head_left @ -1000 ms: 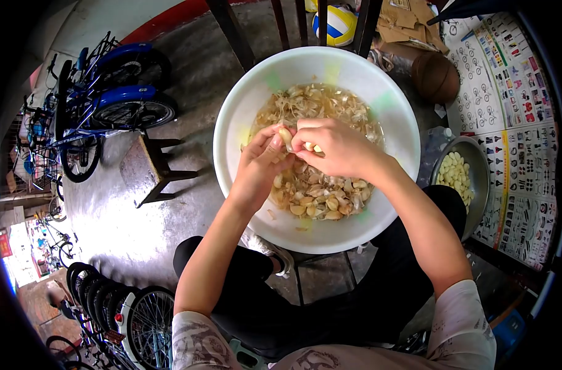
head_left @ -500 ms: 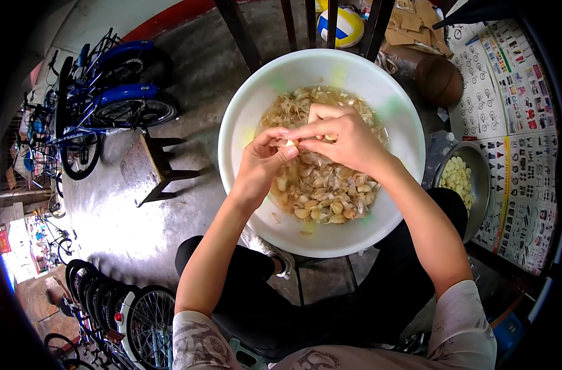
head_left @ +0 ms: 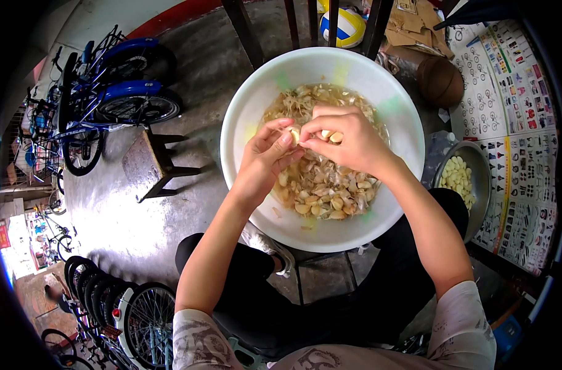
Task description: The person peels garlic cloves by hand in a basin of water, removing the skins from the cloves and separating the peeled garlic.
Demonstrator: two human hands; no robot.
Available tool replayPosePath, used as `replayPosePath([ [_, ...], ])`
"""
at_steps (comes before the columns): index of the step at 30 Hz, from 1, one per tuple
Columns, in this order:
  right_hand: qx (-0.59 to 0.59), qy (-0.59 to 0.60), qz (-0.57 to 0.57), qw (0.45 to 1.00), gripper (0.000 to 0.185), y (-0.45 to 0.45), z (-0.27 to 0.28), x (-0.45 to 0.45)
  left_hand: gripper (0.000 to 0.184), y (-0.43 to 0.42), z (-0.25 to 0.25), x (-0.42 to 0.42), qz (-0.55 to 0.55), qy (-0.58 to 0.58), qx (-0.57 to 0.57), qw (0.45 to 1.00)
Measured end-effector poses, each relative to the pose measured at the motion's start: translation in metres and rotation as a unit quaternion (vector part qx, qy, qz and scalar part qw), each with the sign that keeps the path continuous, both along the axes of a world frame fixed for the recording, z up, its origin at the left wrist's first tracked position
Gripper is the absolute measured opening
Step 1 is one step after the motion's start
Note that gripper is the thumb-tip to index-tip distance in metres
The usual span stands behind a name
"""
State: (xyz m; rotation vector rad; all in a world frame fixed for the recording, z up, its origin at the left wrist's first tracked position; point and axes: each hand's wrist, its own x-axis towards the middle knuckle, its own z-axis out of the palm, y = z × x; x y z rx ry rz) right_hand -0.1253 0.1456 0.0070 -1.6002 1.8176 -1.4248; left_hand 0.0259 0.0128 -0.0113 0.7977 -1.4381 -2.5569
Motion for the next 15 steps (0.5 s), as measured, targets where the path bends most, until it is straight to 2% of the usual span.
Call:
replayPosePath([
  [2,0.015,-0.008,0.014,1.000,0.007,0.0035,0.0035,0.0016,0.034,0.0014,0.0007,0.0017,-0.004,0.009,-0.008,1.000],
  [8,0.125,-0.022,0.087,0.988,0.006,0.0103,-0.0010,0.0027,0.035,0.0027,-0.0054,-0.0002,0.049,0.050,0.059,0.996],
  [11,0.142,-0.014,0.083,0.986,0.014,0.0095,-0.0043,-0.0004,0.035,0.0029,-0.0059,-0.0024,0.060,0.031,0.051,0.996],
  [13,0.166,-0.075,0.010,0.983,0.031,0.0076,-0.0017,0.0012,0.034,0.0022,-0.0077,-0.0020,0.065,0.025,0.040,0.997],
  [14,0.167,-0.076,0.009,0.983,0.031,0.0059,-0.0029,0.0019,0.034,0.0020,-0.0081,-0.0025,0.064,0.024,0.042,0.997],
  [15,0.148,-0.077,-0.026,0.986,0.038,0.0037,-0.0043,0.0028,0.032,0.0020,-0.0077,-0.0031,0.054,0.020,0.025,0.998],
])
